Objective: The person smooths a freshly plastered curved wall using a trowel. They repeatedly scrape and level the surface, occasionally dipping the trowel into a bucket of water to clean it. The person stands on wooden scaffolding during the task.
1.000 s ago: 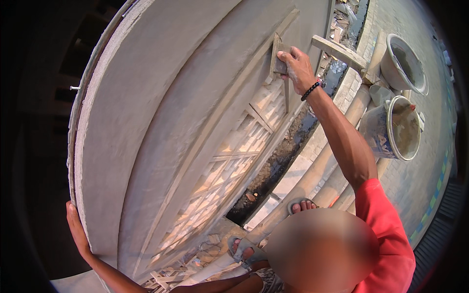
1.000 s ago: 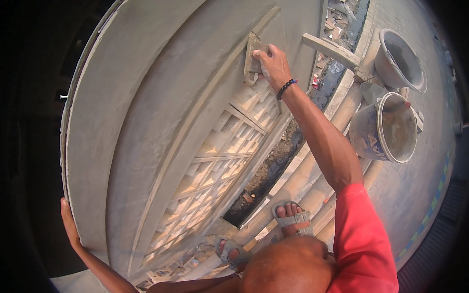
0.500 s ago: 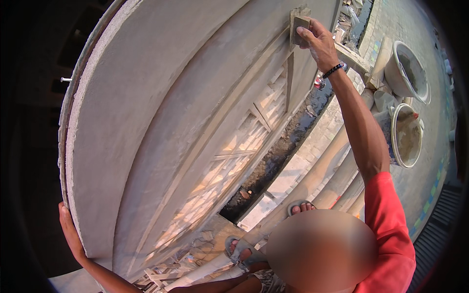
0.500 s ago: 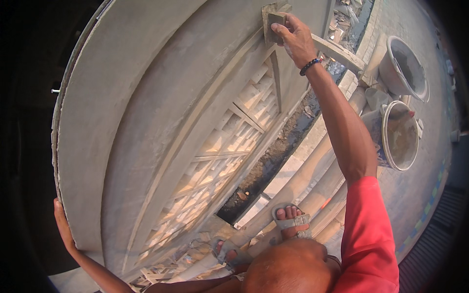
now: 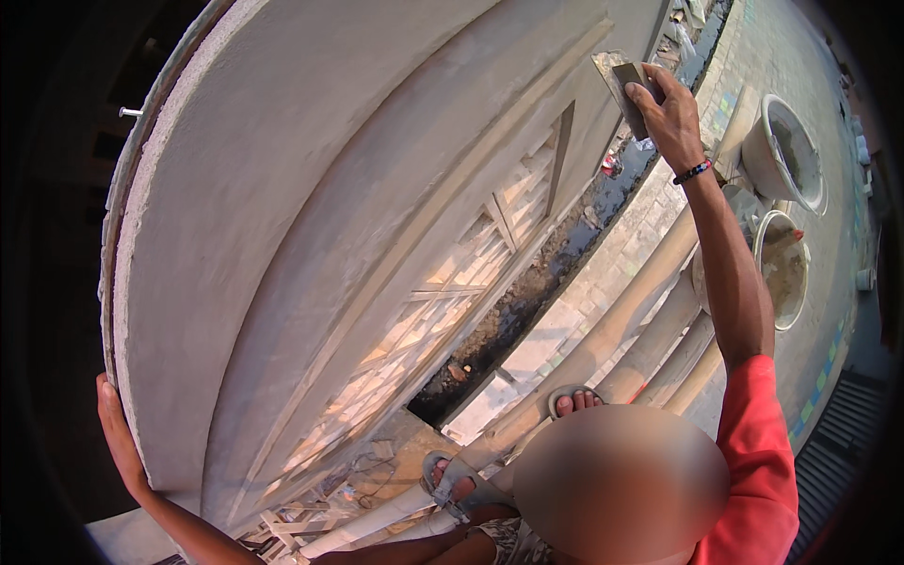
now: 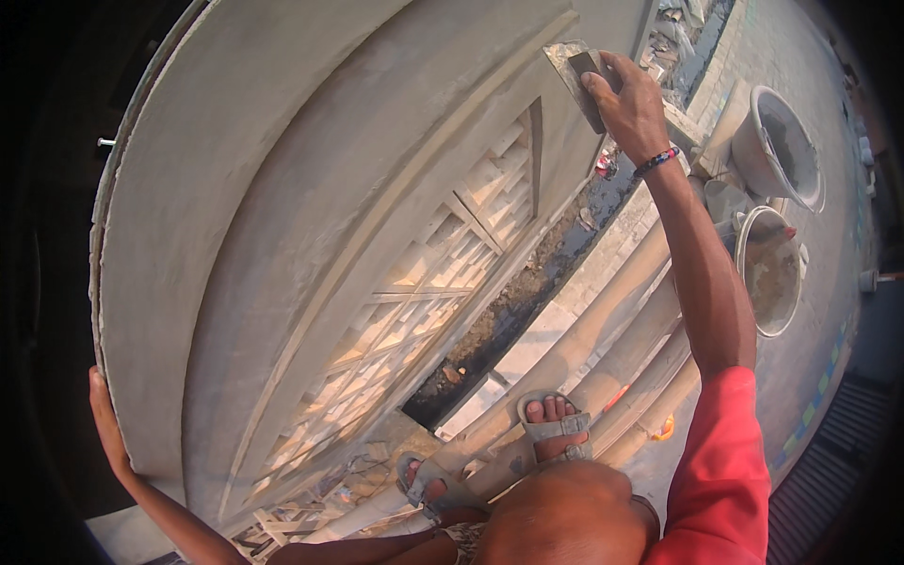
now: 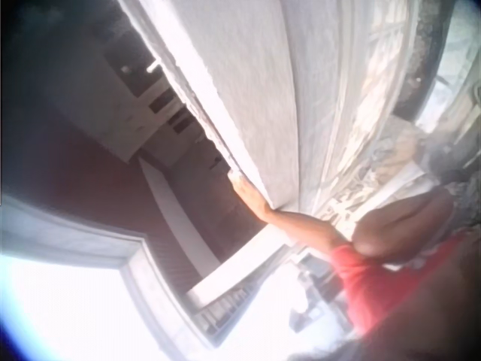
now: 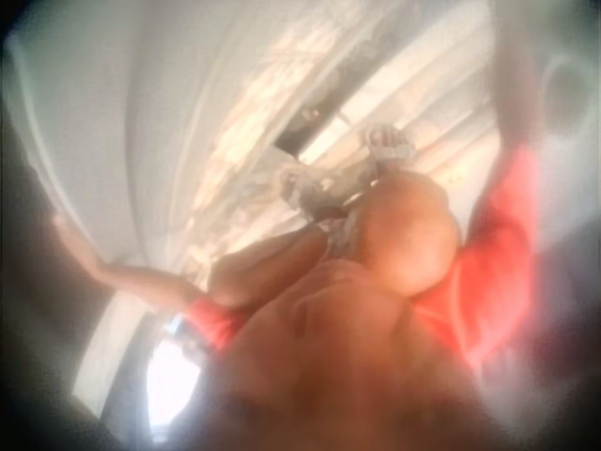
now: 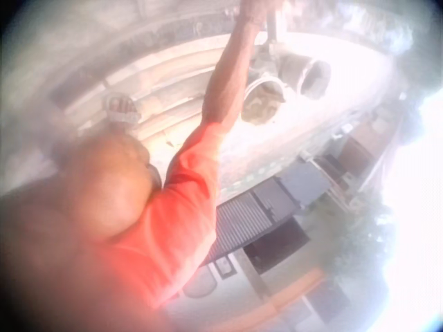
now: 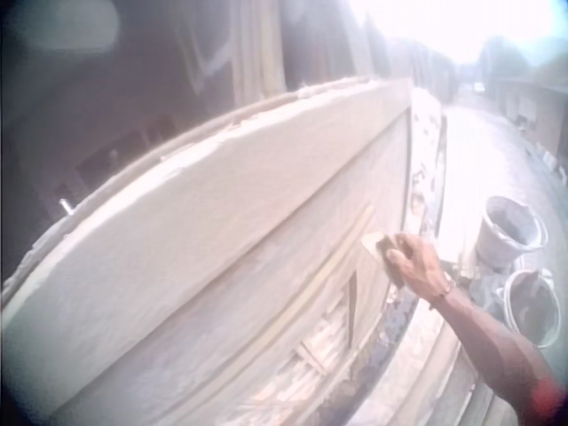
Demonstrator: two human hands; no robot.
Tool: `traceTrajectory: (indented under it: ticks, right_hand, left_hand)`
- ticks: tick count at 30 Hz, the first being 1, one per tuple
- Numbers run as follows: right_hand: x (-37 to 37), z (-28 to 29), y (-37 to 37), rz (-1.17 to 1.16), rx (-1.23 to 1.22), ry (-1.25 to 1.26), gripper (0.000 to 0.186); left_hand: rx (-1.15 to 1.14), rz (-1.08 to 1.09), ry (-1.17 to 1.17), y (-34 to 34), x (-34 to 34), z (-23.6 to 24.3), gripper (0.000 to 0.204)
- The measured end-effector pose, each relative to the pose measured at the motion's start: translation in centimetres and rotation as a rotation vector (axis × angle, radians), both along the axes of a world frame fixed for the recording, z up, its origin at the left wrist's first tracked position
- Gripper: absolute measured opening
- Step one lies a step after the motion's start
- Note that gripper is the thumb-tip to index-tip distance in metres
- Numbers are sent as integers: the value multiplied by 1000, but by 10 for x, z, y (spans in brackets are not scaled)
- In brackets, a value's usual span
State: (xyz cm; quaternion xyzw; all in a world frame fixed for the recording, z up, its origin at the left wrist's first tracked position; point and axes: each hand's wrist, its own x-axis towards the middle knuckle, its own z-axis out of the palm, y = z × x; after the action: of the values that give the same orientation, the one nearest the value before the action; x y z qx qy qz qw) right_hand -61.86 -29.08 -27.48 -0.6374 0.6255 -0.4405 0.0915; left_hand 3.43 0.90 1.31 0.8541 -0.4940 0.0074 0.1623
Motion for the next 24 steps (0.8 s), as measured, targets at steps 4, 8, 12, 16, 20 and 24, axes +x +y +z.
traceTrajectory:
  ticks: [4,8,12,16,20,24]
  right_hand:
    - [-2,42,-30,25,-49,305,43]
    - [4,40,-43,118,0,462,36]
    - [49,48,-13,302,63,405,27]
    - [96,60,37,562,140,350,32]
    - [68,67,37,336,93,142,39]
    - [16,26,-8,109,212,-639,33]
  left_hand:
    - [-12,-5,7,1,2,-1,68]
    - [16,-7,-4,-1,6,-1,68]
    - [-29,-24,-5,-1,0,-2,67]
    - [24,-14,34,1,8,1,67]
    - [57,-20,46,2,3,7,66]
    - [-60,-12,-20,1,9,-4,66]
